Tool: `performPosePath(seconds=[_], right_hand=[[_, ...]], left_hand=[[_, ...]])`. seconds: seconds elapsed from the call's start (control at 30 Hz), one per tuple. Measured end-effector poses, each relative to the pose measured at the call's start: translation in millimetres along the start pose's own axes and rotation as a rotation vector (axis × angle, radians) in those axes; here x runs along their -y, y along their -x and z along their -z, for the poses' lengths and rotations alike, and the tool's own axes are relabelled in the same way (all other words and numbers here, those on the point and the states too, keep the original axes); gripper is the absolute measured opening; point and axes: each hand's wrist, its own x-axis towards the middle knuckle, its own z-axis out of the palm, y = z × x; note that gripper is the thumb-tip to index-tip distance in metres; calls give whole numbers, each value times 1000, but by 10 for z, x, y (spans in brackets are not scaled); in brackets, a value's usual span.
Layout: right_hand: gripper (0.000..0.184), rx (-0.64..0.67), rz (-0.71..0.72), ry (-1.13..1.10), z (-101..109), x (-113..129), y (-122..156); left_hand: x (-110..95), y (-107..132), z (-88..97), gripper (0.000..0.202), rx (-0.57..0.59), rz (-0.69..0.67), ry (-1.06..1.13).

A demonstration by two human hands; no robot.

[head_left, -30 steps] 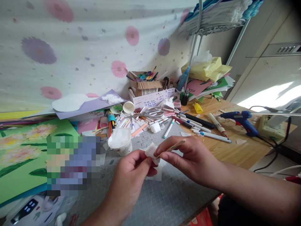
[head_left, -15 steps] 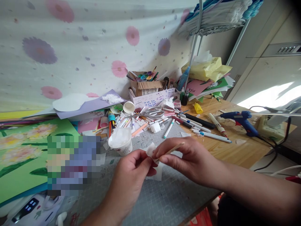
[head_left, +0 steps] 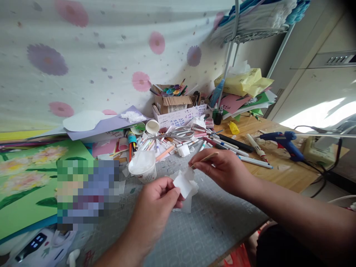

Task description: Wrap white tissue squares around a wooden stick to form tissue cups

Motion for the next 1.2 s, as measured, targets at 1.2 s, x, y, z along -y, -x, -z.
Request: performPosePath(seconds=[1.2], right_hand=[[5, 107, 217, -220, -59, 269, 51]], left_hand=[[-8, 54, -21, 10, 72, -42, 362]])
